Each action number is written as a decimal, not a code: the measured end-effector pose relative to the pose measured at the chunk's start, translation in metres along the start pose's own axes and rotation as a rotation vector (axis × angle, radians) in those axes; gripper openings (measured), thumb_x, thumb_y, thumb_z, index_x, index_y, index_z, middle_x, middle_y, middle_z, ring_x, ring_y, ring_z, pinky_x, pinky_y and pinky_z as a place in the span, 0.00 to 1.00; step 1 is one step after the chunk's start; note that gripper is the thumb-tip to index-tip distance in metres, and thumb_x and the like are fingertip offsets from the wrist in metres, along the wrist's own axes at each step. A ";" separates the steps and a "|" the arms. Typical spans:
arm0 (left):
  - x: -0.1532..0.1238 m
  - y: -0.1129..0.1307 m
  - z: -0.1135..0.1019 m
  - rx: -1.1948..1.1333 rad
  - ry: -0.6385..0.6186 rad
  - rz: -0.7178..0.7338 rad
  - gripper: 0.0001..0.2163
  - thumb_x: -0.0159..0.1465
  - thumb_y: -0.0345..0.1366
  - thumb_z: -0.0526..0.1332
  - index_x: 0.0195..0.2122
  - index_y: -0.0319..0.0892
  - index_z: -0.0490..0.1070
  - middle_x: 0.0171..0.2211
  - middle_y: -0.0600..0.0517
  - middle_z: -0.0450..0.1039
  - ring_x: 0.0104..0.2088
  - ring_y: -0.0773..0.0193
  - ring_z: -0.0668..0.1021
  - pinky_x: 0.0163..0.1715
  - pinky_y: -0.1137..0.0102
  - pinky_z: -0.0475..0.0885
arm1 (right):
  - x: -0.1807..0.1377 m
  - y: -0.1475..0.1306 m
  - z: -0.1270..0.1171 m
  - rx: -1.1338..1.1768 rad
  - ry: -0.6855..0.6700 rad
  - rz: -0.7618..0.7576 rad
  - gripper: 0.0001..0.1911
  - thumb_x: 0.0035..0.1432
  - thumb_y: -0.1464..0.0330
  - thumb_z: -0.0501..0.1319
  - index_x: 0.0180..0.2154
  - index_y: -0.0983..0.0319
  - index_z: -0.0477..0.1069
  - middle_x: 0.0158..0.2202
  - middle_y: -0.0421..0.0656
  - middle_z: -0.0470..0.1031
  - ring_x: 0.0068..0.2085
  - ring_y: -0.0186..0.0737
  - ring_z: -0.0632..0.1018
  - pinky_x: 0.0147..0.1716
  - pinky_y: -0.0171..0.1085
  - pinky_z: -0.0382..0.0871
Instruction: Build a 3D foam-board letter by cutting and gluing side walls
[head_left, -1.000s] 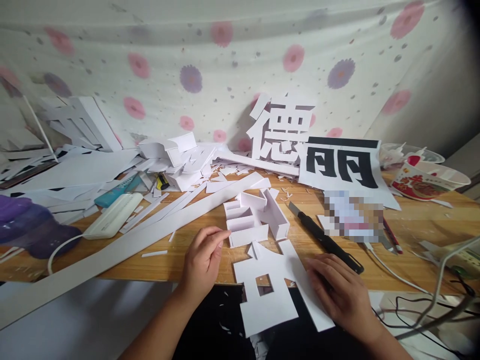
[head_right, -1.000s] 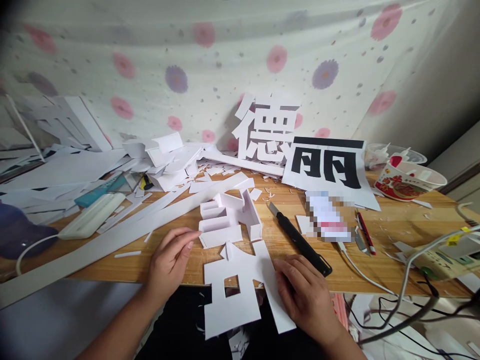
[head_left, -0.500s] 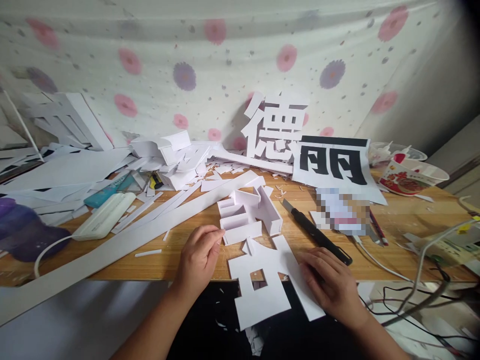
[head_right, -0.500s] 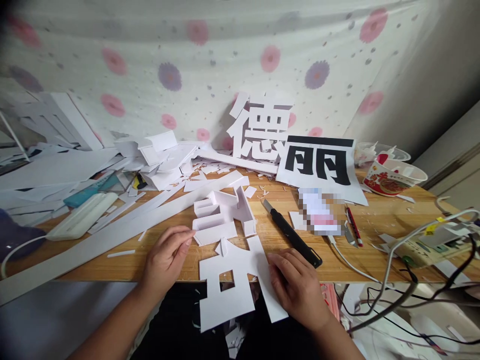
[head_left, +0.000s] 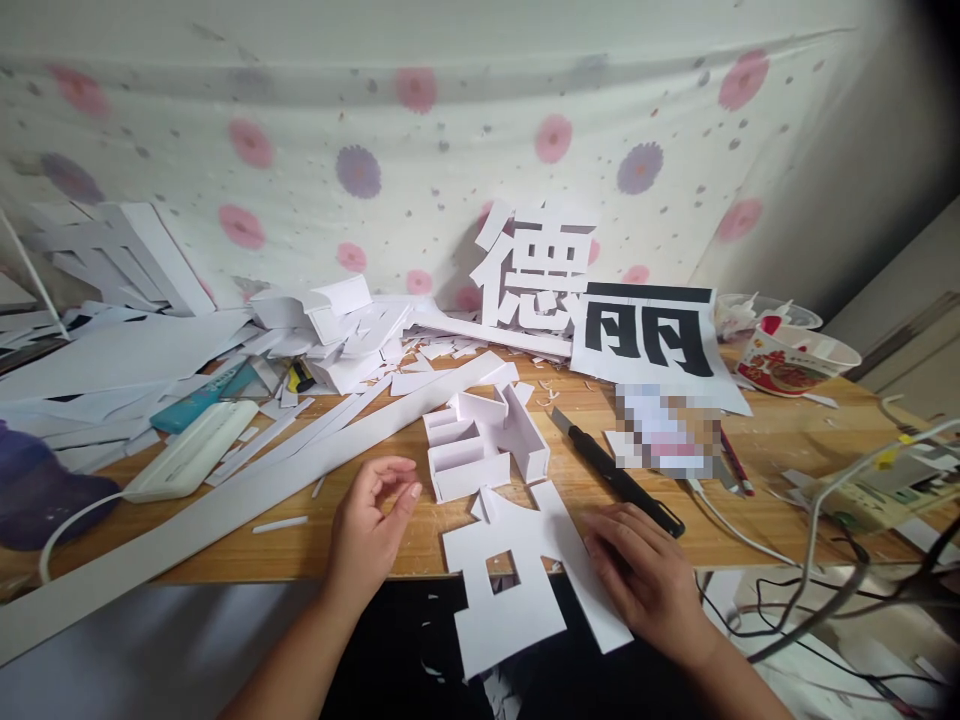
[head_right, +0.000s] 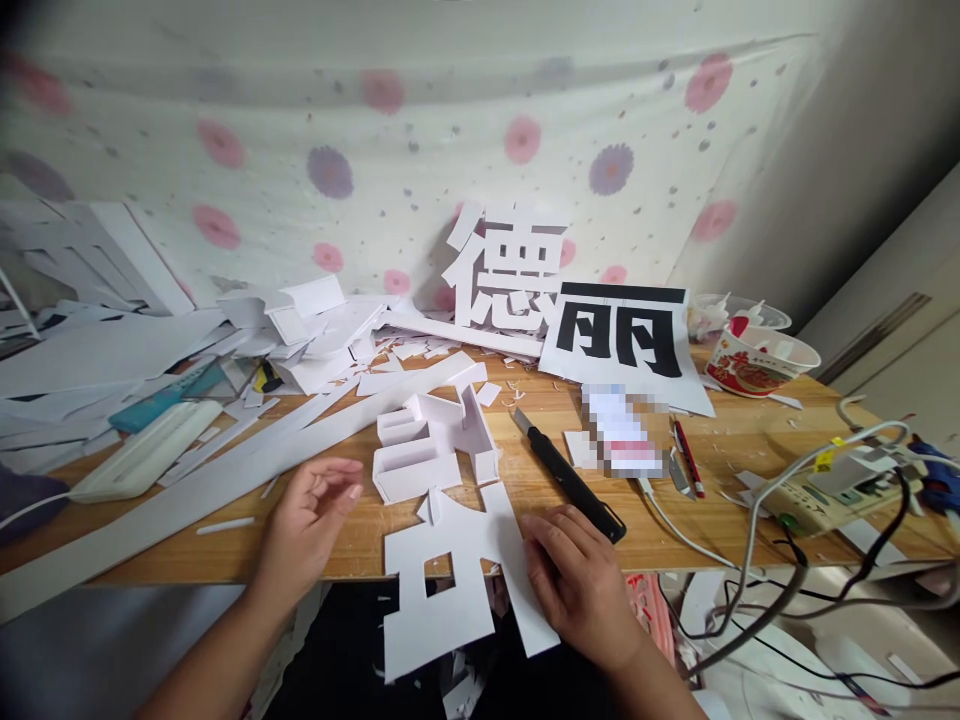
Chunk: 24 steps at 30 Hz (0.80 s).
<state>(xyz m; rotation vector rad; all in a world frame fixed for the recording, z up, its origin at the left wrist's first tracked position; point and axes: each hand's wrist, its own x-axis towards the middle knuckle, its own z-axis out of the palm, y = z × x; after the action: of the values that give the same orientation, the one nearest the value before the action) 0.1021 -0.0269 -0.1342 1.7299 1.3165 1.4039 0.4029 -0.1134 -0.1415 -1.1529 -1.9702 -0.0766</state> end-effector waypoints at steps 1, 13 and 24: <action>0.001 -0.001 0.001 0.019 -0.024 -0.012 0.12 0.61 0.39 0.62 0.44 0.45 0.67 0.44 0.50 0.73 0.45 0.63 0.76 0.47 0.67 0.72 | 0.000 0.000 0.000 0.002 -0.001 -0.001 0.12 0.60 0.77 0.57 0.45 0.62 0.68 0.34 0.46 0.76 0.37 0.42 0.76 0.38 0.41 0.73; 0.003 -0.002 0.004 0.023 -0.092 -0.043 0.22 0.58 0.41 0.64 0.52 0.45 0.63 0.52 0.45 0.71 0.51 0.58 0.75 0.54 0.60 0.71 | -0.006 -0.018 -0.018 0.071 0.012 0.085 0.14 0.59 0.76 0.57 0.47 0.60 0.69 0.34 0.46 0.77 0.36 0.41 0.78 0.36 0.39 0.75; -0.060 0.023 -0.036 0.277 -0.146 0.149 0.03 0.62 0.38 0.61 0.35 0.48 0.74 0.26 0.58 0.78 0.26 0.69 0.80 0.30 0.82 0.74 | -0.063 -0.030 -0.007 0.709 -0.183 0.962 0.18 0.61 0.54 0.57 0.31 0.61 0.72 0.25 0.41 0.75 0.26 0.36 0.76 0.25 0.31 0.69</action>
<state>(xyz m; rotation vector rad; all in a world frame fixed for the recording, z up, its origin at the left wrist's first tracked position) 0.0777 -0.0962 -0.1280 2.1081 1.3762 1.1890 0.3996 -0.1769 -0.1697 -1.4809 -1.2008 1.1513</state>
